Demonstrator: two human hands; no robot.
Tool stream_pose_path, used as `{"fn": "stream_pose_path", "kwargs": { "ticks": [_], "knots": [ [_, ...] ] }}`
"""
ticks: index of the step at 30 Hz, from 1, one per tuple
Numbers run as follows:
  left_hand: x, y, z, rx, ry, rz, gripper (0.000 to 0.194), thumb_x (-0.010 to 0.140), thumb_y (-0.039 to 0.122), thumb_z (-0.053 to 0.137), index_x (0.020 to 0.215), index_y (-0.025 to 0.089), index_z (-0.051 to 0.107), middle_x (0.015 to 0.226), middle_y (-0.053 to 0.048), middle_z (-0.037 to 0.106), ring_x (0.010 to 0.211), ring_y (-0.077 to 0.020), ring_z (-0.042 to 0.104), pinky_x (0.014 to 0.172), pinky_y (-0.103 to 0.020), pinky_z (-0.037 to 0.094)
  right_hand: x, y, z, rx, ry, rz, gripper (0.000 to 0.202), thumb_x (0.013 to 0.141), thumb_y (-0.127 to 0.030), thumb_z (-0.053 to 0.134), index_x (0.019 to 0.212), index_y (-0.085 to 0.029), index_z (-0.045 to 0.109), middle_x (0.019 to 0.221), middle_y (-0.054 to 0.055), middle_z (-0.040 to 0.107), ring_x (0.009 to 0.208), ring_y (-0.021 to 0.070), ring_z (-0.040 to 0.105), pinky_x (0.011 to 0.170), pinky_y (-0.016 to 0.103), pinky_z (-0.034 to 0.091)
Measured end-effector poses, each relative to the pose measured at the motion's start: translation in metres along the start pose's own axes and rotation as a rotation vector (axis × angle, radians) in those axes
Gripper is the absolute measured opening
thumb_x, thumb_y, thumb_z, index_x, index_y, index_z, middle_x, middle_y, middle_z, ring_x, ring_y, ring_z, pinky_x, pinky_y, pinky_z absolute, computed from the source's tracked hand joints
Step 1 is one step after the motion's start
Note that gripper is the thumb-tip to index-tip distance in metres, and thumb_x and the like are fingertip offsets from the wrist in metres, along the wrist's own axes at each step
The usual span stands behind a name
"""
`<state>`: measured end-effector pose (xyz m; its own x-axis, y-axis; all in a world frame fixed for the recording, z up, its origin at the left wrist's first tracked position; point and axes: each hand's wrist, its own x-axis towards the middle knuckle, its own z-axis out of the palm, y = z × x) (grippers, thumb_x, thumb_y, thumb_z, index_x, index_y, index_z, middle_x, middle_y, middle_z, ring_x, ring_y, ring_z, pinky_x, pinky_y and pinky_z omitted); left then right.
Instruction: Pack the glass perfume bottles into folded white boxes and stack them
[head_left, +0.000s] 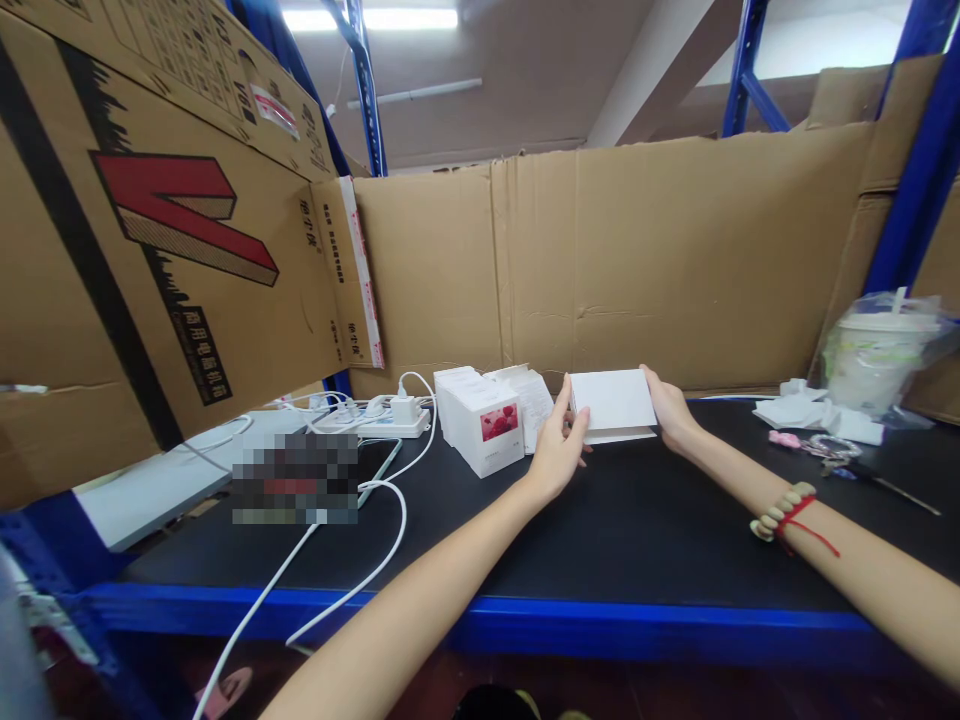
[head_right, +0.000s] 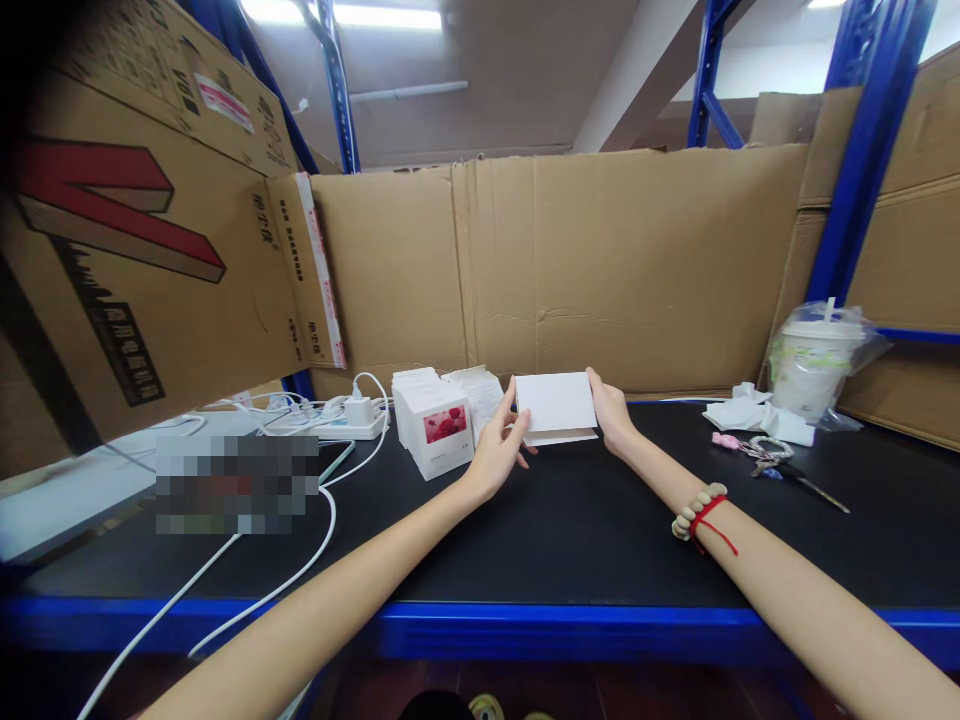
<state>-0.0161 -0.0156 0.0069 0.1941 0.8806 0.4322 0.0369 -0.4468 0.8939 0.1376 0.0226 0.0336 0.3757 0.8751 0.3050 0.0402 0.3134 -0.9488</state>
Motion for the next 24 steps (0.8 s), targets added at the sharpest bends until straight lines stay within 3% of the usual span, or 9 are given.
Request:
{"fn": "stream_pose_path", "kwargs": {
  "ticks": [4,8,11,20,24],
  "knots": [
    [0.001,0.004,-0.001,-0.082,-0.016,-0.101,0.057,0.085,0.042,0.038,0.137,0.030,0.018,0.093,-0.005,0.055,0.044,-0.0026,0.051,0.032,-0.012,0.038,0.005,0.004,-0.004,0.009,-0.096,0.019,0.037,0.065,-0.052,0.054,0.048,-0.021,0.042,0.039,-0.005,0.041,0.038,0.0093,0.037,0.037,0.022,0.029],
    [0.001,0.001,-0.003,-0.048,-0.064,-0.047,0.066,0.081,0.044,0.045,0.138,0.029,0.013,0.089,-0.004,0.059,0.046,-0.0041,0.051,0.031,-0.011,0.036,0.006,0.004,-0.006,0.011,-0.157,0.075,0.030,0.068,-0.044,0.052,0.050,-0.021,0.045,0.039,-0.006,0.040,0.036,0.0091,0.036,0.034,0.021,0.027],
    [-0.001,-0.001,-0.003,-0.006,-0.074,-0.007,0.076,0.078,0.042,0.052,0.138,0.031,0.007,0.097,-0.006,0.058,0.050,-0.0046,0.051,0.033,-0.011,0.035,0.005,0.003,-0.005,0.032,-0.175,0.114,0.026,0.073,-0.040,0.046,0.055,-0.021,0.049,0.042,-0.003,0.048,0.041,0.0120,0.047,0.039,0.022,0.036],
    [-0.003,0.001,-0.003,0.188,0.081,0.115,0.072,0.072,0.038,0.061,0.134,0.031,0.025,0.110,-0.005,0.050,0.057,-0.0046,0.048,0.065,-0.026,0.050,0.001,-0.005,0.000,0.125,-0.212,0.169,0.026,0.078,-0.034,0.035,0.066,-0.021,0.053,0.055,0.002,0.062,0.059,0.0177,0.061,0.051,0.027,0.046],
    [-0.004,0.001,-0.005,0.308,0.059,0.212,0.067,0.070,0.040,0.063,0.130,0.034,0.033,0.121,-0.005,0.044,0.064,-0.0063,0.052,0.076,-0.031,0.049,-0.002,-0.009,0.002,0.169,-0.196,0.201,0.025,0.079,-0.030,0.035,0.065,-0.021,0.053,0.057,0.002,0.064,0.061,0.0174,0.062,0.054,0.027,0.047]
  ]
}}
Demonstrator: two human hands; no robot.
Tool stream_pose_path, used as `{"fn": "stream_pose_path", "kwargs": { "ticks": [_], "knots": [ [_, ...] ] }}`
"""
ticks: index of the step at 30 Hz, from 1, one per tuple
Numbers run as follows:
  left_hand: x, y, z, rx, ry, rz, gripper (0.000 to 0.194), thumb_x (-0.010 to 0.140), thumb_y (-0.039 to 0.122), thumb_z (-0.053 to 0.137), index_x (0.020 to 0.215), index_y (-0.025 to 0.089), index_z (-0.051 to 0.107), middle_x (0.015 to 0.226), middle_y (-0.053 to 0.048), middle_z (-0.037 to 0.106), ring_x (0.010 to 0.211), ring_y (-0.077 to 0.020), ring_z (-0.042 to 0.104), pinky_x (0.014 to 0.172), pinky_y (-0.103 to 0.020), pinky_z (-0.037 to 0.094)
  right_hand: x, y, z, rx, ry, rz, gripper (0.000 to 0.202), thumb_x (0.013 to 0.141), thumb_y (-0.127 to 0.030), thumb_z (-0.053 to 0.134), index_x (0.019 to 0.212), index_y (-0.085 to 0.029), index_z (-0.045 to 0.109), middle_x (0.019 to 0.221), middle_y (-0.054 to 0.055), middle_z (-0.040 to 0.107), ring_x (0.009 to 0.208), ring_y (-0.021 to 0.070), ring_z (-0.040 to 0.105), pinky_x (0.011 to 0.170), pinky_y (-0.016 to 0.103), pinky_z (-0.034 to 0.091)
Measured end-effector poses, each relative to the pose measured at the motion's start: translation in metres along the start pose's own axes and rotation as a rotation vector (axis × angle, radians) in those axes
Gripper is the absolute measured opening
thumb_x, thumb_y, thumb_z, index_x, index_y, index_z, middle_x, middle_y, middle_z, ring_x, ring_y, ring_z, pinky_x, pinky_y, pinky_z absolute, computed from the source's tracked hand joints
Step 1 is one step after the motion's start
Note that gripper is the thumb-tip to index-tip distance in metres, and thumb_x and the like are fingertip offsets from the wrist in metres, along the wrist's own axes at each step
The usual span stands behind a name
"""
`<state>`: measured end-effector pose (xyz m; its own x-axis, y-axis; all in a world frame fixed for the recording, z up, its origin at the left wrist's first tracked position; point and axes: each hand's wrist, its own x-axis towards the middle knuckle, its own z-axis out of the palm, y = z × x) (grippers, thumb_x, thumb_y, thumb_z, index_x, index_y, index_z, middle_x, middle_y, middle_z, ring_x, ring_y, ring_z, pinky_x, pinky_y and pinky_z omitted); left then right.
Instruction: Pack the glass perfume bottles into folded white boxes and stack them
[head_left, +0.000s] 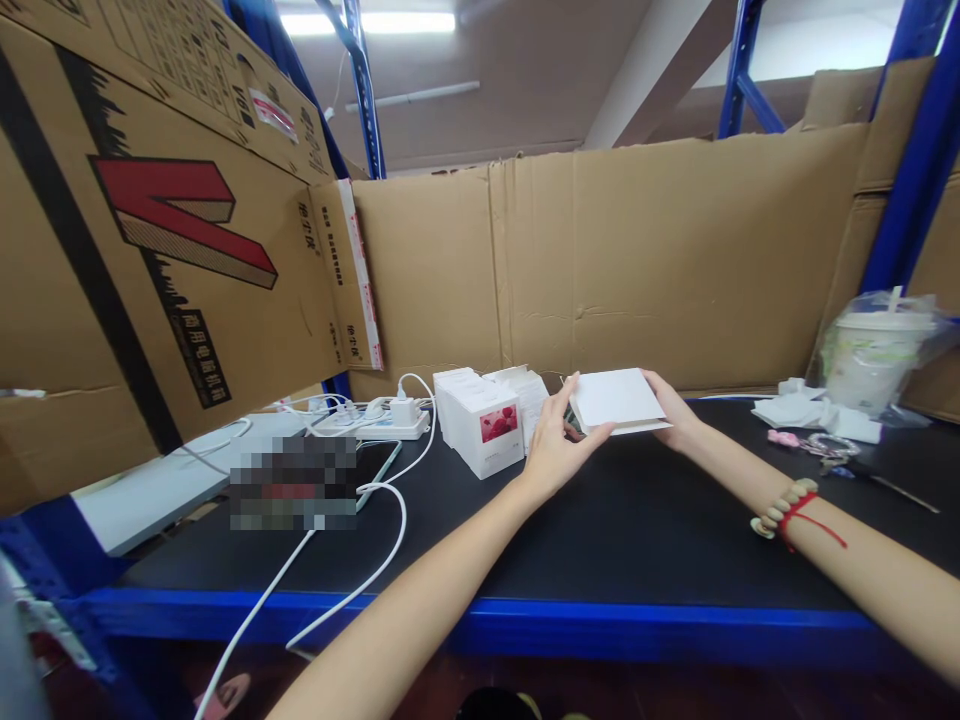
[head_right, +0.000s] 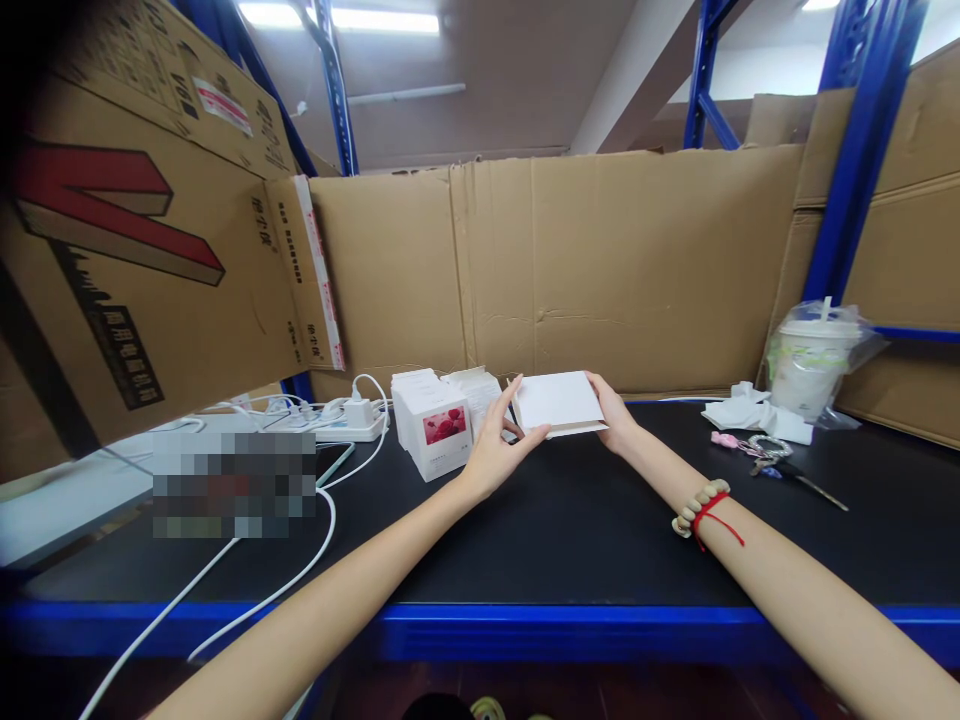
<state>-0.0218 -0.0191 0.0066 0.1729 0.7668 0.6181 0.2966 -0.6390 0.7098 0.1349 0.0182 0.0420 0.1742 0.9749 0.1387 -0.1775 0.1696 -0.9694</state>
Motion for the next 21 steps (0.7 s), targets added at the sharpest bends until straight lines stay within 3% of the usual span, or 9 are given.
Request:
{"fn": "stream_pose_path", "kwargs": {
  "ticks": [4,8,12,21],
  "knots": [
    [-0.0024,0.0010,-0.0011,0.193,-0.074,0.032,0.075,0.060,0.048,0.069,0.127,0.039,0.036,0.135,-0.004,0.030,0.089,-0.0161,0.057,0.083,-0.037,0.048,-0.0035,-0.0020,0.0006,-0.007,-0.035,0.043,0.027,0.081,-0.030,0.035,0.064,-0.020,0.054,0.058,0.002,0.065,0.057,0.0165,0.061,0.055,0.026,0.047],
    [-0.0011,0.0026,-0.0017,0.302,-0.020,0.061,0.085,0.054,0.049,0.072,0.128,0.038,0.033,0.140,-0.005,0.022,0.115,-0.0258,0.044,0.089,-0.042,0.045,-0.0040,-0.0011,-0.0005,0.006,-0.120,0.093,0.027,0.082,-0.027,0.036,0.067,-0.021,0.057,0.057,0.000,0.065,0.054,0.0146,0.059,0.054,0.025,0.046],
    [0.0002,0.0047,-0.0035,0.345,0.029,0.048,0.080,0.056,0.050,0.071,0.127,0.036,0.036,0.139,-0.005,0.023,0.116,-0.0256,0.043,0.085,-0.040,0.048,-0.0007,0.0025,-0.0017,-0.007,-0.196,0.093,0.024,0.082,-0.026,0.041,0.066,-0.021,0.059,0.058,-0.001,0.065,0.051,0.0129,0.057,0.051,0.023,0.043],
    [0.0005,0.0036,-0.0013,0.267,0.047,-0.079,0.059,0.070,0.052,0.058,0.124,0.034,0.041,0.117,-0.003,0.048,0.104,-0.0190,0.051,0.086,-0.033,0.046,-0.0027,-0.0019,-0.0043,0.087,-0.187,0.111,0.018,0.080,-0.030,0.047,0.071,-0.021,0.060,0.056,-0.002,0.063,0.047,0.0111,0.054,0.044,0.021,0.042]
  ]
}}
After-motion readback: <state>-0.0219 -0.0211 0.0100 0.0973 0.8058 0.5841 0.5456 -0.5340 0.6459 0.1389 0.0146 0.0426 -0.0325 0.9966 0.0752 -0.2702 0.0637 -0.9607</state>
